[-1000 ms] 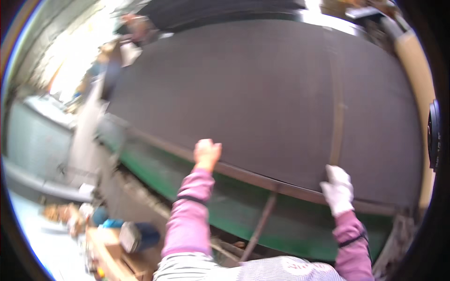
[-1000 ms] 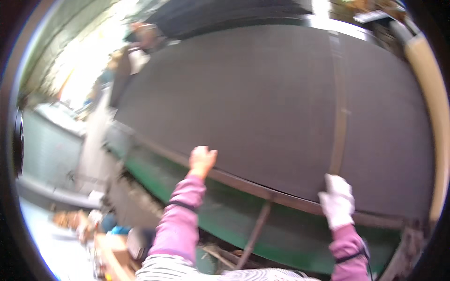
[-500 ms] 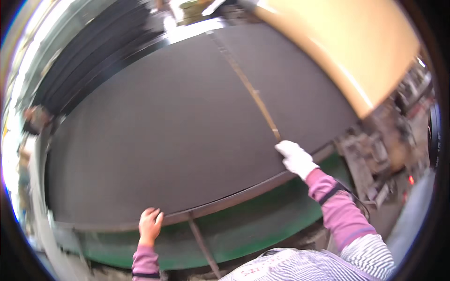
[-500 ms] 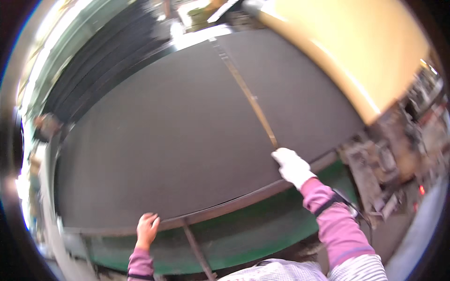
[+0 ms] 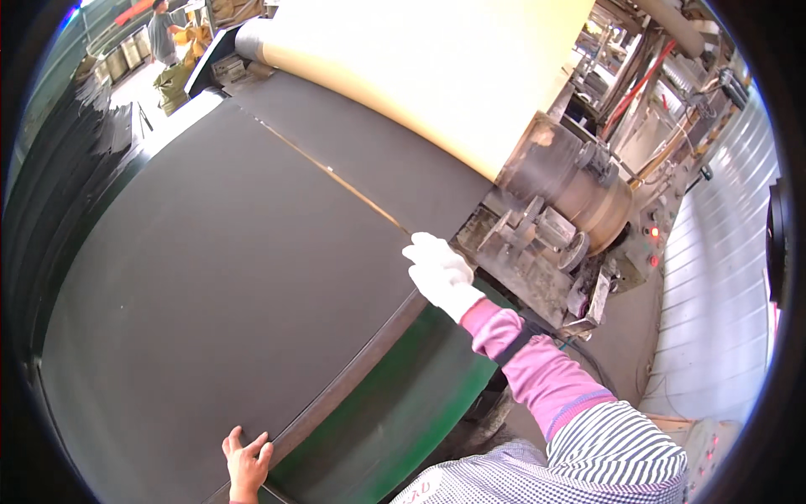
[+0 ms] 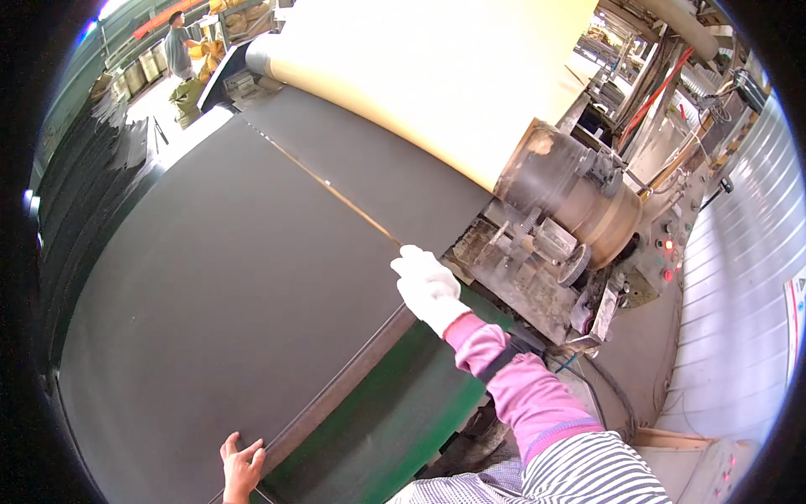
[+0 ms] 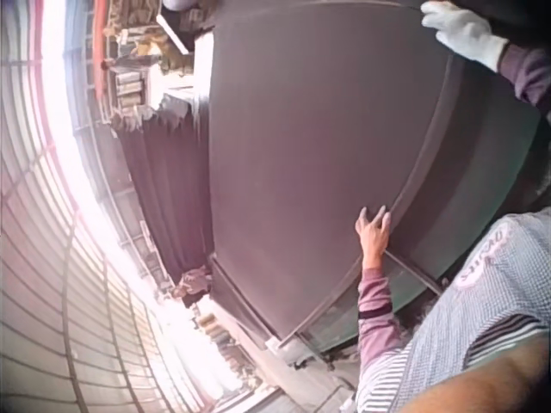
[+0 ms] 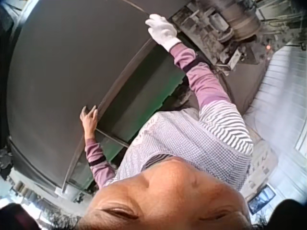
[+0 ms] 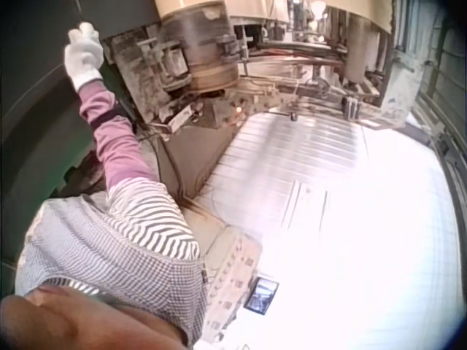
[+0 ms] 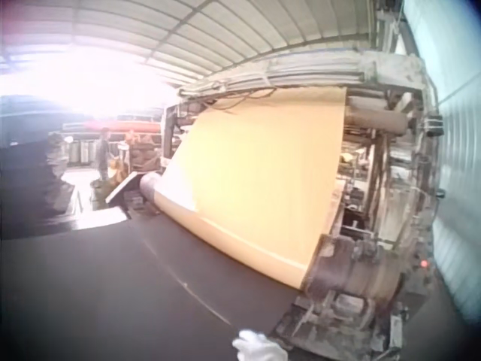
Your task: Manage the flow and alignment of large insulation sheets on a conveyor belt and operate machine controls.
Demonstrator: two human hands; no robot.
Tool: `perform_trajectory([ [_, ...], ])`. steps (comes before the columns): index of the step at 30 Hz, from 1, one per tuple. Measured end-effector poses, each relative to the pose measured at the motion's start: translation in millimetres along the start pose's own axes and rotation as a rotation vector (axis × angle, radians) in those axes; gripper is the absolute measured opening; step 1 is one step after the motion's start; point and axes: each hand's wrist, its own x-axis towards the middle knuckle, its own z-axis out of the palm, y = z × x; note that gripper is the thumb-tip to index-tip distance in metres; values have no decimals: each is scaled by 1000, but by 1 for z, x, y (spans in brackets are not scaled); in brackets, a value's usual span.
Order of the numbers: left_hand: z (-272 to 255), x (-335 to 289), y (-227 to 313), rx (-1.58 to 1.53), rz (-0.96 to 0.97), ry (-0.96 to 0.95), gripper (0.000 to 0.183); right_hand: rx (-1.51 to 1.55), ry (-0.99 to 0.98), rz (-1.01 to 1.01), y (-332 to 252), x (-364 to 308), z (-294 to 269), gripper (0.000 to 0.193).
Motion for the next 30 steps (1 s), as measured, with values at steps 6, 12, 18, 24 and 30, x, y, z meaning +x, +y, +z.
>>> perform_trajectory([
  [6,30,47,73,74,129,38,35,63,27,-232,2,-116,-65,34],
  [12,44,95,148,117,138,-75,43,398,-181,193,24,-258,-136,31],
  [18,70,137,214,165,186,-72,46,279,-204,556,88,-319,-156,28],
  [24,90,188,262,202,437,-147,42,67,45,586,220,-313,-200,23],
  [30,116,244,317,285,281,-216,40,-173,382,634,398,-276,-256,24],
])
